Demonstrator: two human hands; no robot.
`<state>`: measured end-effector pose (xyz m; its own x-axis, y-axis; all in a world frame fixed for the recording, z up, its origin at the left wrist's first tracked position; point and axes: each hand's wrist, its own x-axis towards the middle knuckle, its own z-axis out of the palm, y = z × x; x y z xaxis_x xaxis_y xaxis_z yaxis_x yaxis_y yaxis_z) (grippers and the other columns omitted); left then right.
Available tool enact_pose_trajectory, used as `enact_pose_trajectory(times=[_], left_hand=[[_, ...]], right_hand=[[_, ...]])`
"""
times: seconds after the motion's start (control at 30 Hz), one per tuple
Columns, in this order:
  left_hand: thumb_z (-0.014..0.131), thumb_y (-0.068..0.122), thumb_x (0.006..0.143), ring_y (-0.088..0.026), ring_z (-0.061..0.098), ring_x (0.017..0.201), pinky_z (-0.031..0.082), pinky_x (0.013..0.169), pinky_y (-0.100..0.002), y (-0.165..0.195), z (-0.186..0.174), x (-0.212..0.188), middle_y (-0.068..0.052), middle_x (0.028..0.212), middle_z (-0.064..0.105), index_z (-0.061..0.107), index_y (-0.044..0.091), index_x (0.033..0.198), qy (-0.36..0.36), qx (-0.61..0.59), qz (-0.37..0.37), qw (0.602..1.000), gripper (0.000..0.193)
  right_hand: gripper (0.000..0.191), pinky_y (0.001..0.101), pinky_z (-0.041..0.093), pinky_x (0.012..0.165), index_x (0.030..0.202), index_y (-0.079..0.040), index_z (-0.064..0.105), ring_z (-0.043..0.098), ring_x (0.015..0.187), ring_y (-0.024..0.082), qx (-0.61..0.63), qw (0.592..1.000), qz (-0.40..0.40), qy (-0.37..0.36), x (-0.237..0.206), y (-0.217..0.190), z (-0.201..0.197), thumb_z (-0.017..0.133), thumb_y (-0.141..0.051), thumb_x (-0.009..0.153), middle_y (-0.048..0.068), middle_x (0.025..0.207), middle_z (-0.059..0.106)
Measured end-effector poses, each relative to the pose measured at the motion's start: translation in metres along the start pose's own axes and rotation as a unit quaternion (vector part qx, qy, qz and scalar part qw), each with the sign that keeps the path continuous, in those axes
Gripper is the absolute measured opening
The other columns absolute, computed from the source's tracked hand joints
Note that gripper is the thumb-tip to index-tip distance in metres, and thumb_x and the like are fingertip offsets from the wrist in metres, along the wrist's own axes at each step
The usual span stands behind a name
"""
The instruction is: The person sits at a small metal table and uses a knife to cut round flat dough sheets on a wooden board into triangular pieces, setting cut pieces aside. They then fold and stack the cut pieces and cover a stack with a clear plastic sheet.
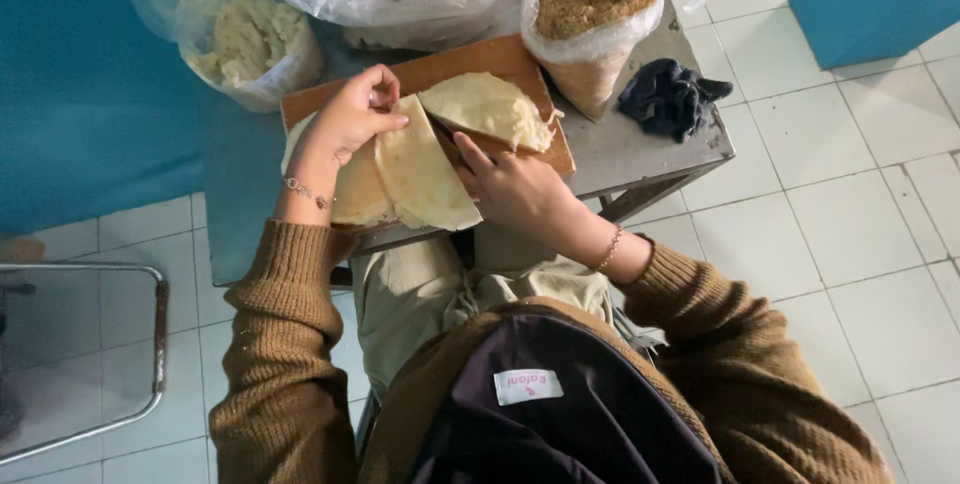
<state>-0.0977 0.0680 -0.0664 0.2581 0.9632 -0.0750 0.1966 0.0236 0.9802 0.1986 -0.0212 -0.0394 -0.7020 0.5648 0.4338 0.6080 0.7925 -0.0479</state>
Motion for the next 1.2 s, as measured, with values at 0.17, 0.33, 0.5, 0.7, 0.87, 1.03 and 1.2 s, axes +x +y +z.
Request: enact_pose_trajectory(times=[0.17, 0.33, 0.5, 0.7, 0.87, 1.03, 1.2], left_hand=[[0.076, -0.007, 0.082, -0.007, 0.058, 0.084, 0.050, 0.073, -0.023, -0.002, -0.002, 0.003, 0.005, 0.088, 0.058, 0.055, 0.011, 0.099, -0.006, -0.016, -0.003, 1.000, 0.032], [0.074, -0.007, 0.084, -0.006, 0.057, 0.088, 0.051, 0.076, -0.023, -0.001, -0.004, 0.002, 0.004, 0.092, 0.056, 0.055, 0.009, 0.100, -0.037, 0.014, 0.009, 0.999, 0.030], [0.070, -0.006, 0.082, -0.007, 0.059, 0.086, 0.050, 0.072, -0.024, 0.001, 0.003, 0.007, 0.004, 0.090, 0.056, 0.055, 0.009, 0.099, -0.024, 0.040, 0.000, 0.999, 0.027], [0.067, -0.003, 0.089, -0.006, 0.055, 0.082, 0.045, 0.070, -0.023, 0.004, 0.005, 0.004, 0.002, 0.085, 0.058, 0.053, 0.007, 0.097, -0.043, 0.118, -0.020, 0.992, 0.019], [0.070, -0.006, 0.085, -0.005, 0.047, 0.078, 0.044, 0.069, -0.023, -0.001, 0.007, 0.004, 0.005, 0.085, 0.049, 0.052, 0.007, 0.096, -0.038, 0.072, 0.019, 0.996, 0.025], [0.068, -0.004, 0.087, -0.004, 0.049, 0.078, 0.044, 0.069, -0.022, 0.001, 0.007, 0.008, 0.006, 0.083, 0.052, 0.052, 0.008, 0.095, -0.043, 0.106, 0.030, 0.993, 0.021], [0.068, -0.004, 0.086, -0.005, 0.045, 0.077, 0.043, 0.069, -0.022, 0.006, 0.009, 0.000, 0.005, 0.083, 0.047, 0.052, 0.008, 0.096, -0.033, 0.109, 0.029, 0.993, 0.023]], right_hand=[[0.064, 0.0393, 0.056, 0.047, 0.151, -0.009, 0.049, 0.066, 0.052, 0.027, 0.023, 0.991, 0.103, -0.079, -0.023, -0.002, -0.010, 0.067, -0.027, 0.092, 0.011, 0.069, 0.069], [0.069, 0.0384, 0.054, 0.047, 0.149, 0.001, 0.045, 0.067, 0.056, 0.024, 0.000, 0.998, 0.058, 0.000, 0.001, -0.008, 0.007, 0.064, -0.021, 0.087, 0.010, 0.078, 0.070], [0.072, 0.0356, 0.054, 0.041, 0.151, 0.000, 0.044, 0.066, 0.049, 0.024, -0.051, 0.992, 0.082, -0.078, -0.021, -0.016, 0.000, 0.064, -0.023, 0.086, 0.013, 0.064, 0.066], [0.068, 0.0354, 0.053, 0.044, 0.155, 0.000, 0.041, 0.065, 0.052, 0.023, -0.055, 0.994, 0.074, -0.054, -0.005, -0.017, 0.010, 0.062, -0.020, 0.094, 0.011, 0.067, 0.066], [0.047, 0.0355, 0.054, 0.048, 0.136, -0.007, 0.050, 0.068, 0.060, 0.023, -0.040, 0.997, 0.049, -0.036, -0.014, -0.010, 0.002, 0.062, -0.020, 0.093, 0.018, 0.115, 0.074], [0.080, 0.0395, 0.055, 0.051, 0.155, -0.003, 0.039, 0.070, 0.062, 0.029, 0.047, 0.980, 0.132, -0.139, -0.015, -0.016, -0.006, 0.069, -0.027, 0.085, 0.016, 0.078, 0.073], [0.062, 0.0371, 0.055, 0.049, 0.142, 0.000, 0.043, 0.069, 0.062, 0.027, 0.011, 0.999, 0.043, 0.001, -0.003, -0.014, -0.004, 0.067, -0.023, 0.090, 0.018, 0.097, 0.070]])
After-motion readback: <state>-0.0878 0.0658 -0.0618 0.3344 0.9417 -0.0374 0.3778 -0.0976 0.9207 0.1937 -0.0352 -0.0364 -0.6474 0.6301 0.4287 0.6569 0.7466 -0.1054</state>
